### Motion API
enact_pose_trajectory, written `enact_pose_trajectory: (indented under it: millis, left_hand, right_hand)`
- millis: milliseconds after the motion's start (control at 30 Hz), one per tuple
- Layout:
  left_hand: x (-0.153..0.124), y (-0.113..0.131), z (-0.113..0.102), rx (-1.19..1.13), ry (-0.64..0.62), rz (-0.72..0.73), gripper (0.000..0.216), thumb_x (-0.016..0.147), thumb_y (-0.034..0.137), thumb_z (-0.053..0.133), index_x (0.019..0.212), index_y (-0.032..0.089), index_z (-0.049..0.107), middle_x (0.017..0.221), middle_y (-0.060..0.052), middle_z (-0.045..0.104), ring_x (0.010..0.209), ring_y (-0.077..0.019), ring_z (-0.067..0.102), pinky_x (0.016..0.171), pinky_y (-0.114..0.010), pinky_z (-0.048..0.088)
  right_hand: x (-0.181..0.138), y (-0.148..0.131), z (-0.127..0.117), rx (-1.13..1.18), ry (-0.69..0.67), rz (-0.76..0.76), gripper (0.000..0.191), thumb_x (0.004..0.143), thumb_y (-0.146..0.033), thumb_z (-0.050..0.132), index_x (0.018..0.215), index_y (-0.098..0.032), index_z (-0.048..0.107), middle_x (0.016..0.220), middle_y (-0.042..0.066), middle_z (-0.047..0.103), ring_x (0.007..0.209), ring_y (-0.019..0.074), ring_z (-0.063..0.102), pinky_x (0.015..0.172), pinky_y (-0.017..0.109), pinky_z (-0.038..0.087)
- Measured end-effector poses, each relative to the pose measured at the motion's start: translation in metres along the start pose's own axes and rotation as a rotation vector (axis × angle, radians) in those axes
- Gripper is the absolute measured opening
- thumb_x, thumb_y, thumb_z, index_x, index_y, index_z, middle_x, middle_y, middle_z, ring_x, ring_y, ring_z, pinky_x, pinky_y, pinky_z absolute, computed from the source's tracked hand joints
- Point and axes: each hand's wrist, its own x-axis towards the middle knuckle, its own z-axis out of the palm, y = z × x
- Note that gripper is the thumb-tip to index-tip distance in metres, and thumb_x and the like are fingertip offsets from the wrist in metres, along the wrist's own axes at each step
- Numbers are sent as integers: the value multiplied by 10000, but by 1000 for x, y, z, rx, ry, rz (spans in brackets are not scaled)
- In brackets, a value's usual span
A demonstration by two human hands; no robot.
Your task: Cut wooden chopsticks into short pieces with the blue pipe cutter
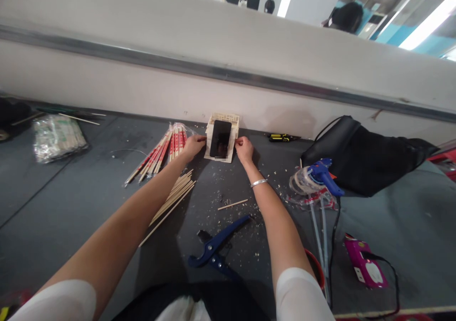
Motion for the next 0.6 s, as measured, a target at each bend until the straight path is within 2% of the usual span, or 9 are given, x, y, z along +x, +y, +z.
enact_pose_trajectory:
  millis: [200, 600]
  left_hand:
    - [-1, 0, -1, 9, -14, 34, 448, 721, 88, 518, 1029, 170, 832, 887, -29, 822, 956, -240, 738, 833, -256, 564]
    - [-1, -1, -1, 21, -36, 93, 384, 713, 112, 510, 927, 137, 828, 905, -82, 813, 876, -264, 732, 788, -303, 555]
  right_hand:
    - [-1, 2, 2, 6, 6, -5, 165, 784, -92, 590, 844, -202, 697, 911, 61, 793, 884, 212, 740, 846, 313, 544]
    - [-5, 1, 3, -24, 15, -14, 231, 825, -99, 569, 961, -192, 731, 981, 91, 802, 949, 234, 746, 882, 332, 538]
